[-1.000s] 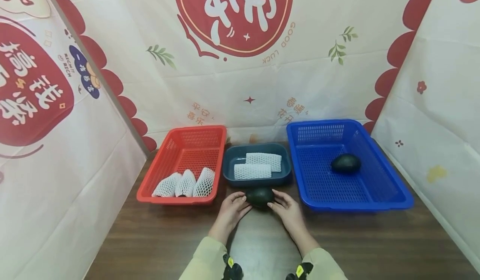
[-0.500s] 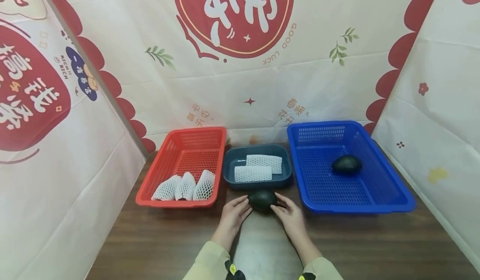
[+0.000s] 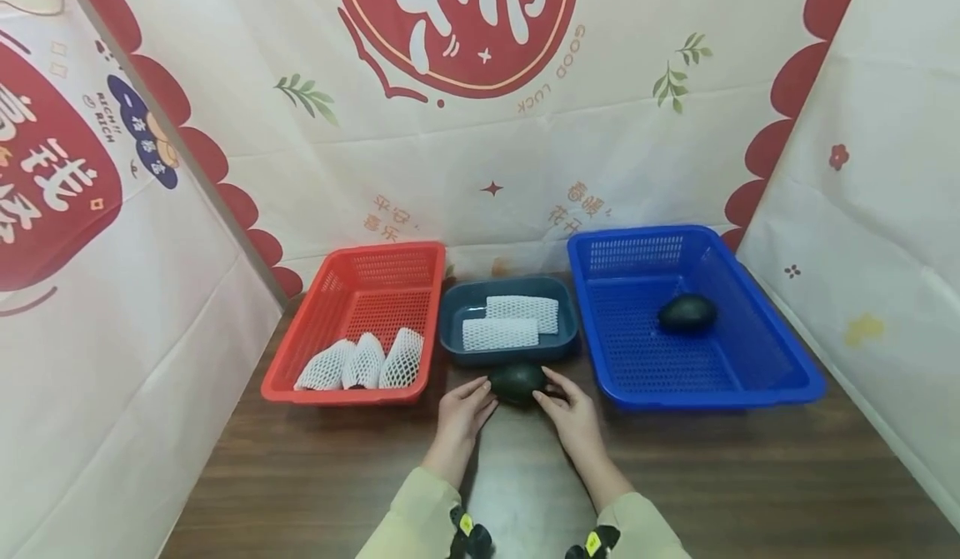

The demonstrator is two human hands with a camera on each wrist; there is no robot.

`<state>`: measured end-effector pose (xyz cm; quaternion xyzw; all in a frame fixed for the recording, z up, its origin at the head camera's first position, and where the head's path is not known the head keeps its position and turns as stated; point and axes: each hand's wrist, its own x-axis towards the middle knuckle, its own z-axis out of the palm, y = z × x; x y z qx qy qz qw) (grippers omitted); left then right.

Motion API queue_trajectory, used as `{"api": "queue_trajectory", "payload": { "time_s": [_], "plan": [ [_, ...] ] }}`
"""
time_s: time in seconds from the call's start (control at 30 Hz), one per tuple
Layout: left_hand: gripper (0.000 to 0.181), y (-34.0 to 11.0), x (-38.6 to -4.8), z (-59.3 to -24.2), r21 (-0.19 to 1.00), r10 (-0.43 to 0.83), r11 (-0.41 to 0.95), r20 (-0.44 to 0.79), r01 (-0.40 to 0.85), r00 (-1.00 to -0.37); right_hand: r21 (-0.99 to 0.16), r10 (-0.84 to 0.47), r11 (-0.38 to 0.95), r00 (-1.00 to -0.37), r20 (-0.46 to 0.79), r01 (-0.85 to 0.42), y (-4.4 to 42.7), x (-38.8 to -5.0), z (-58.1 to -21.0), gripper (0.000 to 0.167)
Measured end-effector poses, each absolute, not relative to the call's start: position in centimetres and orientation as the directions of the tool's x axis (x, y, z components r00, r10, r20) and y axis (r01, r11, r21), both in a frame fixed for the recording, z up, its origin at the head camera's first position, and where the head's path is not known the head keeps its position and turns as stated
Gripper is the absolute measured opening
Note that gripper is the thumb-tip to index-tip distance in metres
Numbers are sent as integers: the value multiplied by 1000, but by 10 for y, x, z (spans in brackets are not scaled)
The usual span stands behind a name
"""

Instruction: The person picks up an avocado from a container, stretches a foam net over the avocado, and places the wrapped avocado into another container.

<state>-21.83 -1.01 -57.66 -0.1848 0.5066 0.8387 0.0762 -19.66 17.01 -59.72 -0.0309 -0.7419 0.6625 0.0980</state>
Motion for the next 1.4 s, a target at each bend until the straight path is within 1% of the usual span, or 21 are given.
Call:
{"api": "queue_trajectory", "payload": {
  "time_s": [0.17,0.27,0.37,0.5,0.7,0.77,0.83,0.9,1.0,1.07,1.17,1.3,1.4],
  "plan": [
    [33,-9,-226,-567,822,-83,-460,-415,-335,-906,-981,190,174,-975,114,-81,168,-207,-594,45],
    [33,-11,-226,-567,813,-87,-467,-434,-348,-896,-982,193,182,-977,91,-55,166,-206,-596,47],
    [34,-13,-223,-571,799,-62,-478,-446,-365,-893,-979,204,204,-976,73,-31,166,-202,-600,47],
    [35,-15,-219,-575,800,-40,-478,-433,-364,-900,-978,214,207,-975,67,-22,165,-196,-603,47],
    [35,-18,-216,-578,812,-47,-462,-424,-357,-905,-983,218,182,-974,59,-19,160,-193,-602,49],
    [35,-18,-217,-578,809,-35,-465,-422,-359,-906,-984,214,176,-974,69,-31,161,-192,-599,50],
    [35,-18,-218,-577,805,-23,-469,-422,-363,-906,-985,208,168,-976,67,-32,160,-190,-588,49],
    [35,-17,-219,-577,803,-13,-475,-415,-360,-910,-985,206,166,-976,76,-41,161,-191,-587,49],
    [34,-18,-216,-577,803,-6,-477,-409,-357,-912,-986,209,161,-975,74,-40,161,-191,-590,48],
    [34,-19,-215,-577,808,-4,-473,-399,-350,-917,-987,211,149,-974,87,-56,162,-194,-600,49],
    [33,-19,-214,-576,814,-4,-464,-397,-350,-918,-990,212,125,-973,94,-68,163,-194,-600,48],
    [32,-19,-213,-577,819,1,-455,-392,-349,-920,-987,228,113,-963,141,-117,164,-195,-601,46],
    [32,-19,-213,-578,822,3,-451,-389,-348,-921,-975,247,131,-947,206,-178,165,-195,-603,42]
  ]
}}
